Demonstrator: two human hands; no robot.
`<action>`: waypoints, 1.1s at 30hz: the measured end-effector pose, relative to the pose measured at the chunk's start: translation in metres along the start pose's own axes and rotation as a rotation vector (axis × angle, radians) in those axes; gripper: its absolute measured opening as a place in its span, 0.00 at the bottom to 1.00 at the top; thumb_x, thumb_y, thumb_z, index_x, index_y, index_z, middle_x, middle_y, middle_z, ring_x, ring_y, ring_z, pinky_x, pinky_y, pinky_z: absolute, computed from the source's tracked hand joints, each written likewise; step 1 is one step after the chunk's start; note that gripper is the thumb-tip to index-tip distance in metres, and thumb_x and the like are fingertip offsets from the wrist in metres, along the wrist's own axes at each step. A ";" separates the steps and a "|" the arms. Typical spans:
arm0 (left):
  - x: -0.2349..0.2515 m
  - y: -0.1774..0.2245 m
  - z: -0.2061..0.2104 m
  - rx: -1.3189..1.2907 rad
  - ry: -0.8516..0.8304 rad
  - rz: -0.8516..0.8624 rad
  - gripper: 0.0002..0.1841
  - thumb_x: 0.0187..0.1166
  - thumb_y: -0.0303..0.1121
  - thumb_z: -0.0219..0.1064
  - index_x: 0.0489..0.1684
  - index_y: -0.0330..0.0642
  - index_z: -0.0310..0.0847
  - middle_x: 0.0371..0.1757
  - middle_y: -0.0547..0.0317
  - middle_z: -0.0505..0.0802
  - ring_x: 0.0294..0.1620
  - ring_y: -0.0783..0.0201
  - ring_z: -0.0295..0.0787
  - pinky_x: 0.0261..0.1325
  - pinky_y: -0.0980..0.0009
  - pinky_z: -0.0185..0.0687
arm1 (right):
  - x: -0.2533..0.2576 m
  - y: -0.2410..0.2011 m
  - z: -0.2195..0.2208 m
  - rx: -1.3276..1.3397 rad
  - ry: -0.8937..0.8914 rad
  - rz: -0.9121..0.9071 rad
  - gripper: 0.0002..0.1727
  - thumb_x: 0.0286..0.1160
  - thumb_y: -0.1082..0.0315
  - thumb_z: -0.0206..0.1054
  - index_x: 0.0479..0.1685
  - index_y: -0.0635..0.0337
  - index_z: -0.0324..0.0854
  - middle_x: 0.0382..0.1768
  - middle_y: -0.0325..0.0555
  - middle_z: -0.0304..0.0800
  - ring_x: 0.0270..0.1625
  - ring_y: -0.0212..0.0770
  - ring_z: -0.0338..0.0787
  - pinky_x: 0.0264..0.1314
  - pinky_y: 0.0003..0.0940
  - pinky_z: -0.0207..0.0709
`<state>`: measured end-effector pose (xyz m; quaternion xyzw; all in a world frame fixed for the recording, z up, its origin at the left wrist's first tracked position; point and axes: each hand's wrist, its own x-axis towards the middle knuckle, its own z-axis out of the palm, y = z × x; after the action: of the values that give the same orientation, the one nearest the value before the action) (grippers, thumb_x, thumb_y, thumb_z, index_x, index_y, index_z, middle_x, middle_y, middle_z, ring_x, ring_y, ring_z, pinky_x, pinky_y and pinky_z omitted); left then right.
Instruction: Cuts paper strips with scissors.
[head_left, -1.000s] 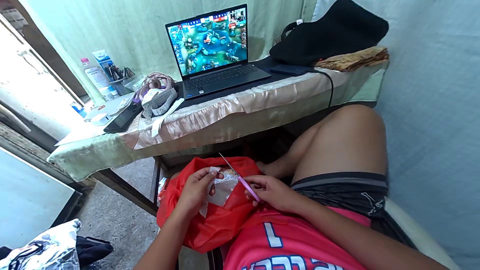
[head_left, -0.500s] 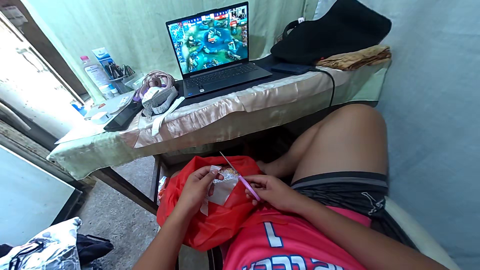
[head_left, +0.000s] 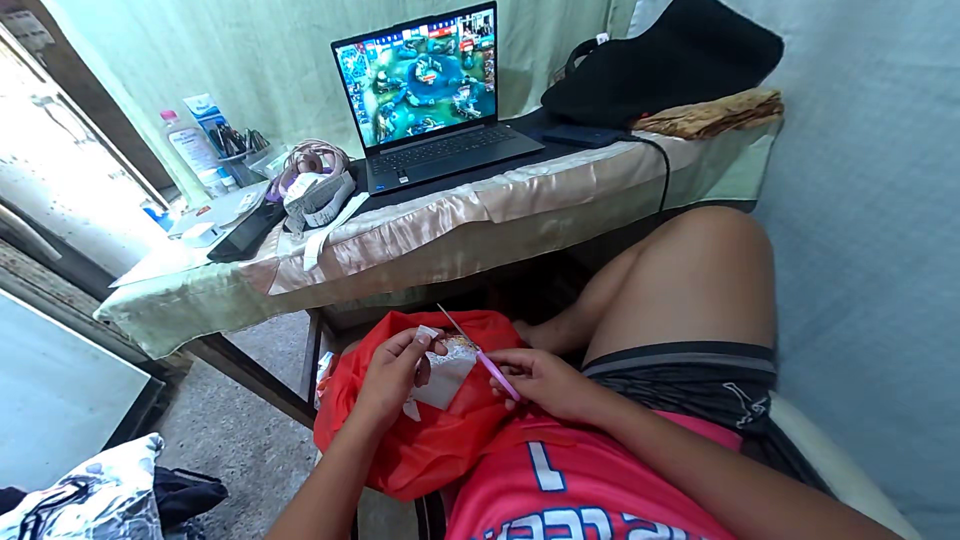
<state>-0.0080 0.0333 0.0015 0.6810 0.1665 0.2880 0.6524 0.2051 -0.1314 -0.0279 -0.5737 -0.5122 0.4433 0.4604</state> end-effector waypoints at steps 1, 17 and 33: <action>0.000 0.000 0.000 0.000 0.008 -0.008 0.17 0.93 0.33 0.49 0.56 0.34 0.86 0.43 0.54 0.94 0.20 0.74 0.76 0.24 0.79 0.72 | 0.000 0.000 0.000 -0.001 0.000 -0.001 0.22 0.85 0.69 0.65 0.77 0.55 0.78 0.50 0.41 0.94 0.42 0.35 0.94 0.45 0.30 0.91; 0.003 -0.002 0.000 -0.009 0.105 -0.054 0.16 0.94 0.35 0.48 0.52 0.35 0.82 0.40 0.55 0.93 0.17 0.75 0.73 0.20 0.80 0.67 | 0.000 -0.005 -0.001 -0.039 -0.008 0.025 0.23 0.87 0.69 0.62 0.80 0.54 0.76 0.50 0.41 0.93 0.42 0.34 0.94 0.45 0.29 0.90; 0.003 -0.003 -0.001 -0.050 0.086 -0.037 0.24 0.95 0.34 0.41 0.65 0.32 0.83 0.40 0.55 0.92 0.17 0.74 0.71 0.21 0.79 0.69 | 0.000 0.000 -0.001 -0.021 -0.015 0.014 0.22 0.87 0.69 0.63 0.79 0.55 0.77 0.50 0.41 0.94 0.42 0.34 0.94 0.45 0.30 0.91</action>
<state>-0.0061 0.0359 -0.0010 0.6484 0.1998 0.3088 0.6666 0.2063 -0.1315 -0.0272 -0.5787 -0.5162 0.4454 0.4476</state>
